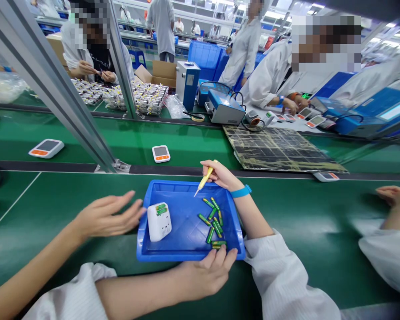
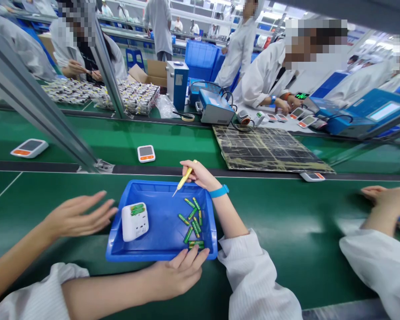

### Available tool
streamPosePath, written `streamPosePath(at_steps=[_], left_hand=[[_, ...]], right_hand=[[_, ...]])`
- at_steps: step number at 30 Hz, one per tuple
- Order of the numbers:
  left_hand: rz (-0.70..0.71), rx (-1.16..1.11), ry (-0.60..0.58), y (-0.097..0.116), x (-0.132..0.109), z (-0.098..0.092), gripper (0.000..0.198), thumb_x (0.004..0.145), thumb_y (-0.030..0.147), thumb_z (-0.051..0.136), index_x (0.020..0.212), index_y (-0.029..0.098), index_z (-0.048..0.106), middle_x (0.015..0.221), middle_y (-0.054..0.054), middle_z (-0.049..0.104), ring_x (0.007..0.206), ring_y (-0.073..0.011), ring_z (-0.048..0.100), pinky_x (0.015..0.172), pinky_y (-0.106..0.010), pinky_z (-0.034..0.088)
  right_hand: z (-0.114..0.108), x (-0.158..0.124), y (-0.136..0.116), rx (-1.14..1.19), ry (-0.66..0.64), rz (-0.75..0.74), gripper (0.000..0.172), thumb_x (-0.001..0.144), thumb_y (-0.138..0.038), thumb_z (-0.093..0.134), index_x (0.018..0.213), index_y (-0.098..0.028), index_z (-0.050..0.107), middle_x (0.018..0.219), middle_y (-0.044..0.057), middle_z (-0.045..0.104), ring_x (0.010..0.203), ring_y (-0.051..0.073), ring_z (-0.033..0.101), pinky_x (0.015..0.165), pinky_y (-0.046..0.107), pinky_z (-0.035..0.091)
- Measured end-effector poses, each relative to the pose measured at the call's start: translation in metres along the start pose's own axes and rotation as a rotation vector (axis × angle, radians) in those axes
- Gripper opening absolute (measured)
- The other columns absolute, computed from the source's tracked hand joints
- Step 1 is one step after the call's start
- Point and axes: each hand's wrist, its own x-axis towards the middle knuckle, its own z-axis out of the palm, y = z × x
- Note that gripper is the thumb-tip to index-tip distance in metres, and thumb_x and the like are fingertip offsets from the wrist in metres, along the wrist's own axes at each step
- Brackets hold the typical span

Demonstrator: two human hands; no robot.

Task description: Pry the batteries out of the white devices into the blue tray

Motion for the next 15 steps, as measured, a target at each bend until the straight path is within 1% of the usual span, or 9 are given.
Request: streamPosePath(at_steps=[3, 5, 6, 7, 8, 9, 11, 13, 15], left_hand=[[0.03, -0.03, 0.009, 0.035, 0.008, 0.015, 0.028, 0.084, 0.039, 0.059, 0.107, 0.025, 0.067, 0.141, -0.006, 0.053, 0.126, -0.0292, 0.05, 0.112, -0.048, 0.033], [0.065, -0.053, 0.067, 0.062, 0.013, 0.027, 0.019, 0.085, 0.034, 0.059, 0.098, 0.023, 0.067, 0.137, -0.007, 0.056, 0.122, -0.0274, 0.053, 0.109, -0.043, 0.033], [0.082, -0.06, 0.117, 0.073, 0.015, 0.031, 0.015, 0.085, 0.031, 0.057, 0.093, 0.021, 0.066, 0.135, -0.009, 0.058, 0.119, -0.027, 0.055, 0.106, -0.042, 0.033], [0.093, -0.073, 0.155, 0.08, 0.018, 0.032, 0.013, 0.086, 0.029, 0.056, 0.09, 0.021, 0.065, 0.131, -0.011, 0.06, 0.115, -0.0274, 0.057, 0.103, -0.042, 0.034], [0.095, -0.1, 0.175, 0.084, 0.02, 0.029, 0.014, 0.087, 0.029, 0.054, 0.089, 0.02, 0.064, 0.128, -0.012, 0.062, 0.11, -0.0272, 0.059, 0.1, -0.043, 0.035], [0.084, -0.141, 0.162, 0.082, 0.024, 0.024, 0.016, 0.087, 0.03, 0.053, 0.091, 0.02, 0.063, 0.125, -0.012, 0.063, 0.105, -0.0268, 0.06, 0.097, -0.043, 0.036], [0.012, -0.236, 0.072, 0.066, 0.031, 0.005, 0.022, 0.087, 0.032, 0.05, 0.1, 0.019, 0.063, 0.119, -0.01, 0.065, 0.097, -0.0247, 0.061, 0.094, -0.044, 0.039], [-0.14, -0.261, -0.054, 0.037, 0.04, -0.016, 0.027, 0.087, 0.027, 0.048, 0.109, 0.018, 0.062, 0.115, -0.01, 0.065, 0.097, -0.0251, 0.06, 0.093, -0.044, 0.041], [-0.341, -0.199, -0.231, 0.007, 0.048, -0.029, 0.034, 0.089, 0.025, 0.047, 0.118, 0.016, 0.061, 0.108, -0.013, 0.065, 0.097, -0.0297, 0.06, 0.086, -0.046, 0.044]], right_hand=[[0.001, -0.001, -0.001, 0.0, 0.007, 0.002, 0.037, 0.079, -0.036, 0.061, 0.047, -0.016, 0.059, 0.029, -0.008, 0.027, 0.029, 0.005, 0.025, 0.038, 0.019, 0.033], [0.002, -0.001, -0.001, 0.001, 0.009, 0.005, 0.038, 0.079, -0.036, 0.061, 0.047, -0.016, 0.058, 0.028, -0.008, 0.028, 0.029, 0.005, 0.026, 0.038, 0.019, 0.033], [0.002, -0.001, -0.001, 0.004, 0.01, 0.009, 0.038, 0.078, -0.036, 0.061, 0.047, -0.016, 0.058, 0.028, -0.008, 0.028, 0.029, 0.005, 0.026, 0.038, 0.019, 0.033], [0.002, -0.001, -0.001, 0.009, 0.011, 0.014, 0.037, 0.078, -0.036, 0.061, 0.047, -0.016, 0.058, 0.028, -0.008, 0.027, 0.029, 0.005, 0.026, 0.038, 0.019, 0.033], [0.002, -0.001, 0.0, 0.013, 0.012, 0.019, 0.037, 0.078, -0.036, 0.061, 0.047, -0.016, 0.058, 0.028, -0.008, 0.027, 0.029, 0.005, 0.026, 0.038, 0.019, 0.033], [0.002, 0.0, 0.0, 0.016, 0.012, 0.023, 0.037, 0.078, -0.036, 0.061, 0.048, -0.016, 0.058, 0.028, -0.008, 0.027, 0.029, 0.005, 0.026, 0.038, 0.019, 0.033], [0.002, 0.0, 0.0, 0.015, 0.008, 0.027, 0.036, 0.078, -0.036, 0.061, 0.048, -0.016, 0.058, 0.028, -0.008, 0.027, 0.029, 0.005, 0.027, 0.038, 0.019, 0.033], [0.002, -0.001, 0.0, 0.013, 0.003, 0.021, 0.037, 0.078, -0.037, 0.062, 0.048, -0.016, 0.059, 0.028, -0.008, 0.027, 0.03, 0.005, 0.028, 0.039, 0.019, 0.033], [0.002, -0.001, 0.0, 0.018, -0.001, 0.014, 0.037, 0.077, -0.037, 0.062, 0.047, -0.016, 0.058, 0.029, -0.008, 0.027, 0.03, 0.005, 0.028, 0.039, 0.019, 0.032]])
